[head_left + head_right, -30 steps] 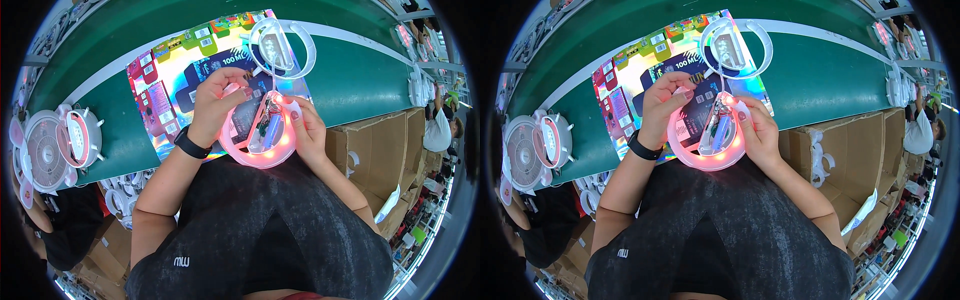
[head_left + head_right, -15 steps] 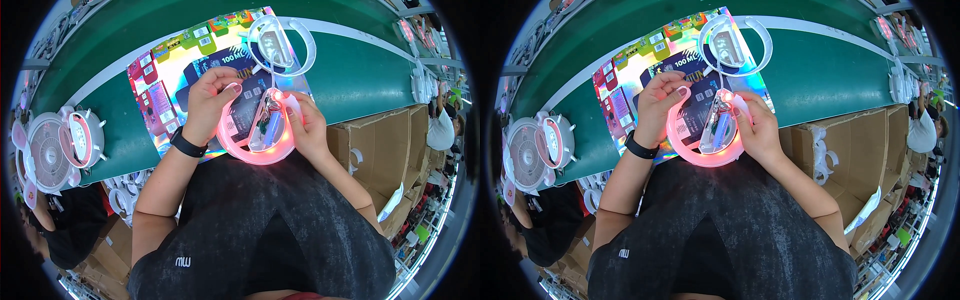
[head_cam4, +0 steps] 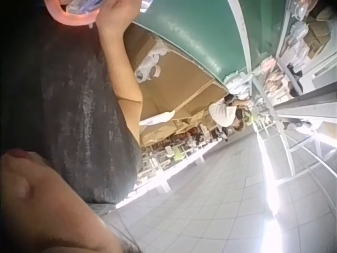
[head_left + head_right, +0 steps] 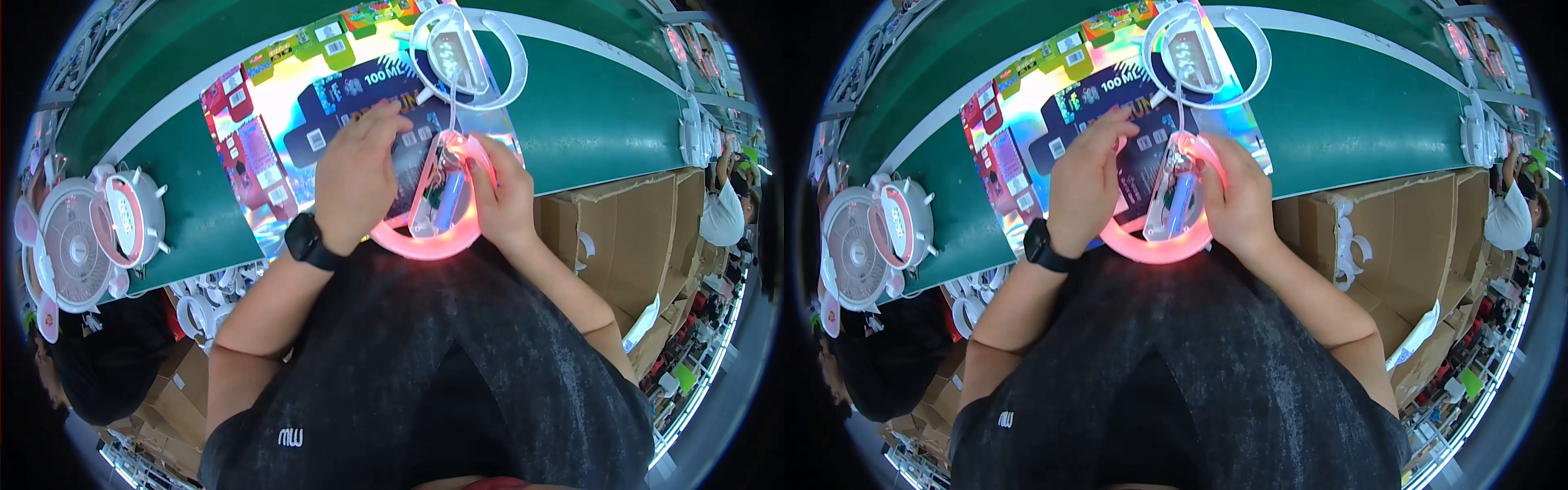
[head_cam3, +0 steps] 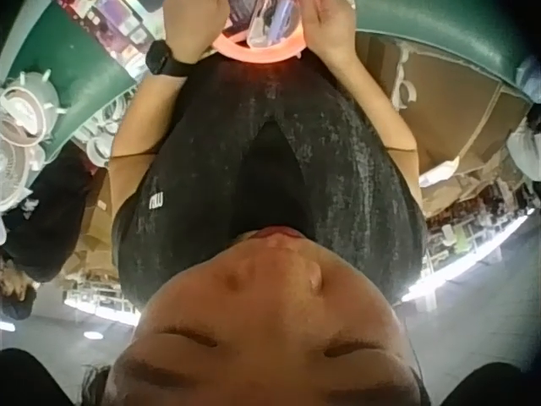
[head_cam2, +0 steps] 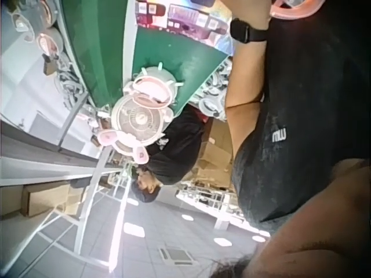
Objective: The person assembles small plastic fans with integrated LED rings by hand, combining fan housings, LED rings, circuit boards, wiring, and other plastic parts.
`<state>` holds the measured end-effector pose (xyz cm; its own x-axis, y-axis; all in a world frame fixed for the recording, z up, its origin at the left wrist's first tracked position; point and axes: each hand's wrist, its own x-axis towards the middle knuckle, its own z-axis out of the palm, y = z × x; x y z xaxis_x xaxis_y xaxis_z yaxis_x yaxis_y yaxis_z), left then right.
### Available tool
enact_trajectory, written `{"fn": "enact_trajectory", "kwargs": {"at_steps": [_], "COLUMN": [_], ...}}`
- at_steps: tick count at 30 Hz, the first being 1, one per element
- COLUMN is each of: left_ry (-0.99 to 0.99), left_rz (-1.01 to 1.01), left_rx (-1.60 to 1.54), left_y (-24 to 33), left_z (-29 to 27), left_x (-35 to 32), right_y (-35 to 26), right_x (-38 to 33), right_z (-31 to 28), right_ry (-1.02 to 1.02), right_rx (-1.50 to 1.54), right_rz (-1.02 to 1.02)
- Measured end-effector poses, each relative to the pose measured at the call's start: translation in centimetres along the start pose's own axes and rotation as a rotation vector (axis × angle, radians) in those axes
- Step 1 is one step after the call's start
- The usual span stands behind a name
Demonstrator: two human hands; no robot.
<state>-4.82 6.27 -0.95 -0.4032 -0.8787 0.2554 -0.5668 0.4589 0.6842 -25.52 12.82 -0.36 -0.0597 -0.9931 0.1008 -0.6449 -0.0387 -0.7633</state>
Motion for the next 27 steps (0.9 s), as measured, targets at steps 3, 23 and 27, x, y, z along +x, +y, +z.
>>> {"fn": "enact_trajectory", "kwargs": {"at_steps": [3, 23, 27], "left_ry": [-0.024, 0.048, 0.013], "left_rz": [-0.033, -0.281, -0.419], "left_rx": [0.013, -0.639, -0.805], "left_y": [0.3, 2.4, 2.5], "left_z": [-0.2, -1.5, -2.0], "left_x": [0.4, -2.5, -0.2], "right_y": [0.4, 2.0, 2.0], "right_x": [0.2, 1.6, 2.7], "right_z": [0.0, -0.8, -1.1], "right_ry": [0.026, -0.126, -0.037], "right_rx": [-0.133, 0.411, 0.321], "right_rz": [-0.032, 0.115, 0.114]}}
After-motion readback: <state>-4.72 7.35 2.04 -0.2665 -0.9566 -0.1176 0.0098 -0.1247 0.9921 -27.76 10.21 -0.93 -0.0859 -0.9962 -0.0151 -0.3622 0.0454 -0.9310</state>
